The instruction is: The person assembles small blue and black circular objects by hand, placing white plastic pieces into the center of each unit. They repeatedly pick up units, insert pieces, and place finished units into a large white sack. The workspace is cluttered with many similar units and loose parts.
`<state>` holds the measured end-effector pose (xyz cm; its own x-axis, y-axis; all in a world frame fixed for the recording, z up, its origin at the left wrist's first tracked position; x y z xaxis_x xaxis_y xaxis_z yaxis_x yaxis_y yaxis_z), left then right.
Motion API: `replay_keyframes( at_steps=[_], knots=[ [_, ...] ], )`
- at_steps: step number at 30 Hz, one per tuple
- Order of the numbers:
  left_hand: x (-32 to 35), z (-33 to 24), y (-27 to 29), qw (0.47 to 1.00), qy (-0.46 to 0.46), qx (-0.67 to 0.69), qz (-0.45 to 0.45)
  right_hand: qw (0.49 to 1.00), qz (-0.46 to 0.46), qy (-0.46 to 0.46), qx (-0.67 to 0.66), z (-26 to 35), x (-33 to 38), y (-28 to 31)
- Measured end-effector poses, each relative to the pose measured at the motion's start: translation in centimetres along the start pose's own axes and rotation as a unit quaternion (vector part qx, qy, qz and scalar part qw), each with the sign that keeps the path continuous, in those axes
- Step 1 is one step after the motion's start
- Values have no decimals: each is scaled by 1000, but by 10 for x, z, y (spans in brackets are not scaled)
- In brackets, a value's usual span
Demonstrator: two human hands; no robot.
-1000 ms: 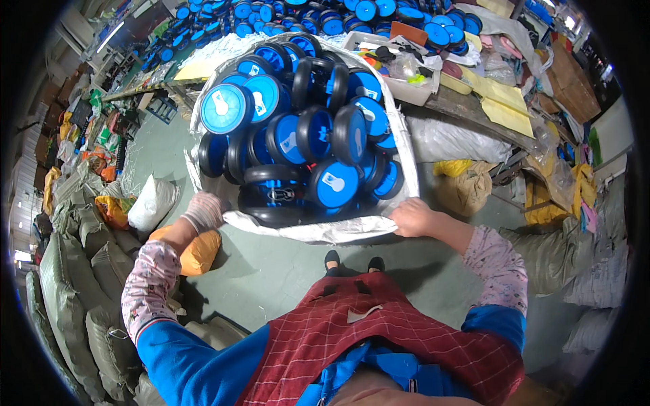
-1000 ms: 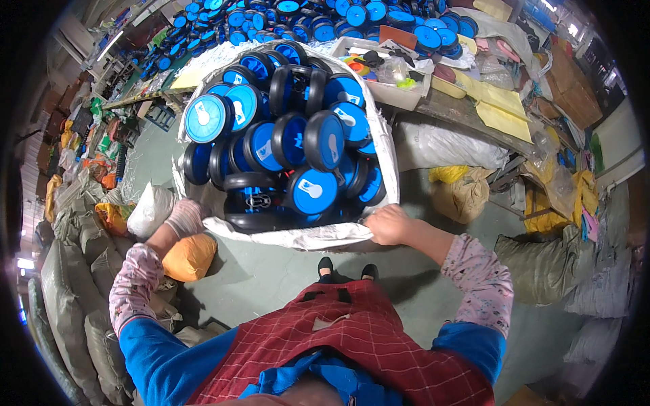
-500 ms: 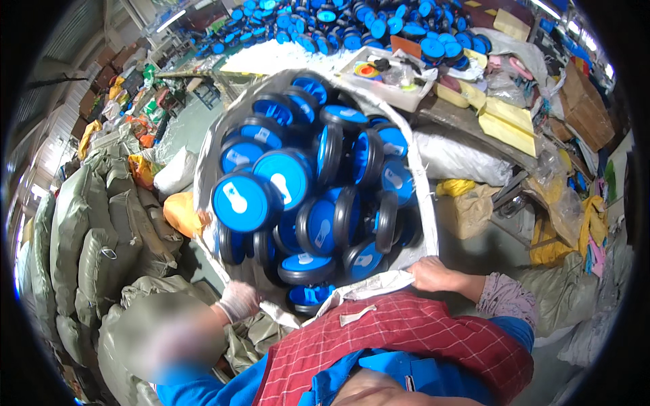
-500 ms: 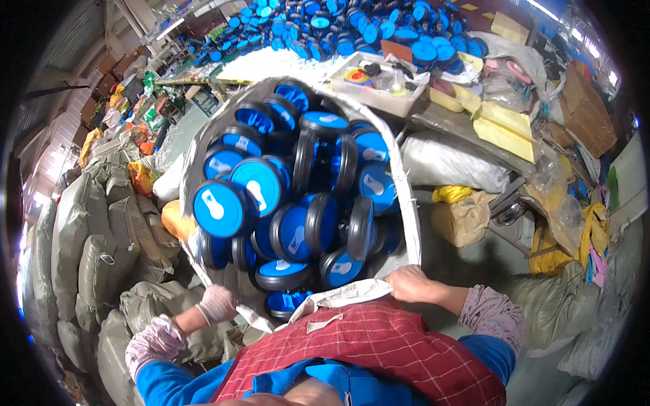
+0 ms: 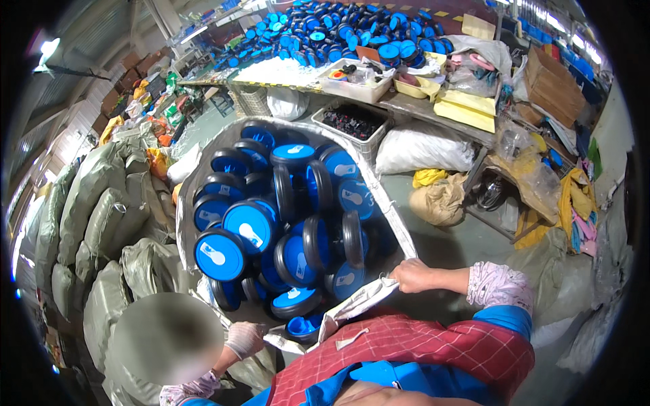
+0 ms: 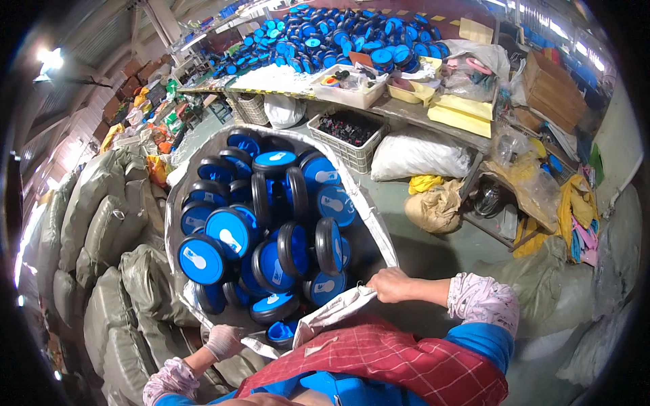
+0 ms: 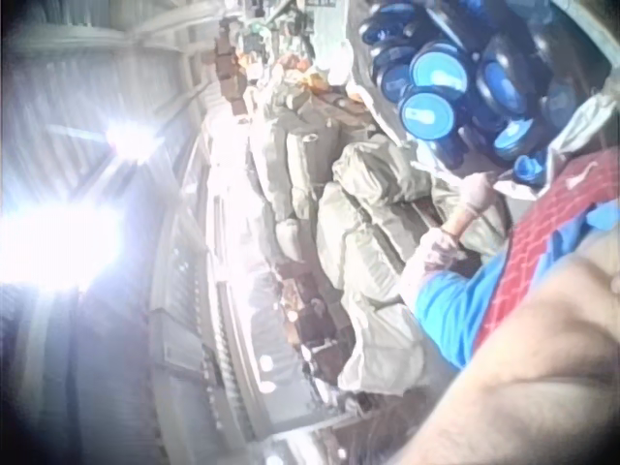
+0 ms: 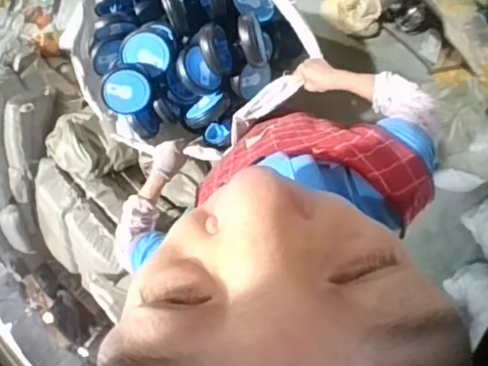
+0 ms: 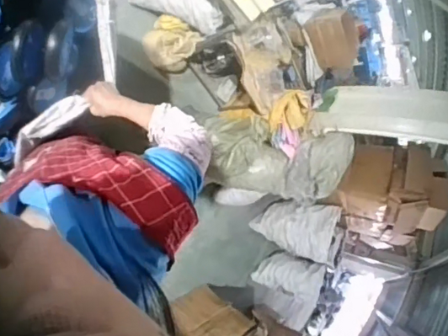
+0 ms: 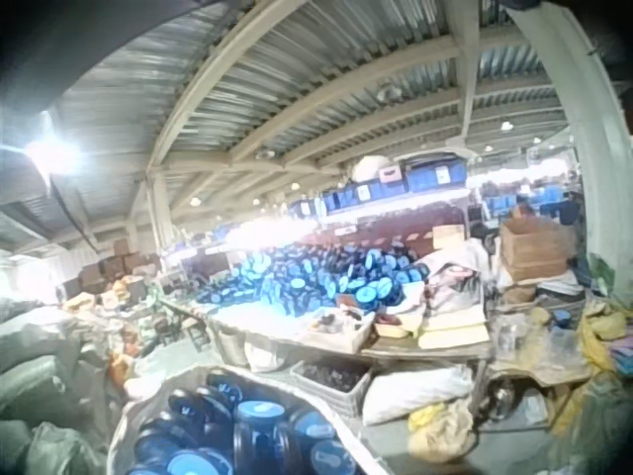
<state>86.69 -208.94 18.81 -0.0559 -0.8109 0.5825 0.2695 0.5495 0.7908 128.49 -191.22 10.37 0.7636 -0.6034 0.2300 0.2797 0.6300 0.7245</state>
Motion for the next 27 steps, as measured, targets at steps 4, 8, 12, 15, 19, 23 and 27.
replay_keyframes(
  at_steps=[4, 8, 12, 15, 19, 23, 27],
  knots=[
    [80, -93, -36, 999, 28, 14, -6, 999, 37, -4, 26, 9, 90, -20],
    [156, -185, -90, 999, 28, 4, -21, 1000, -8, 9, 0, 9, 196, -64],
    [216, -249, -136, 991, 15, 34, -126, 998, -28, 42, -27, 17, 279, -103],
    [296, -315, -183, 978, 75, 153, -120, 997, 10, 65, -32, 30, 338, -143],
    [281, -288, -113, 990, 54, 92, -96, 999, -17, 16, -29, 47, 347, -69],
    [256, -184, -311, 728, 113, 668, 105, 991, -82, 70, -80, 41, 309, -96],
    [249, -220, -205, 836, 172, 502, 141, 989, -108, 23, -99, 35, 310, -99]
  ],
)
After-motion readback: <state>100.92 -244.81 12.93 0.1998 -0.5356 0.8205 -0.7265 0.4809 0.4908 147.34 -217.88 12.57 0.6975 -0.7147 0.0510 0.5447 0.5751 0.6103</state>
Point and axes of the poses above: each hand's wrist, its own x-axis away from the middle knuckle, its own y-axis out of the back of the hand, z = x × y, the point moved 1 cm from there along -x, towards the middle knuckle, and after that the axes turned 9 degrees about -x, right-handed, at the moved point
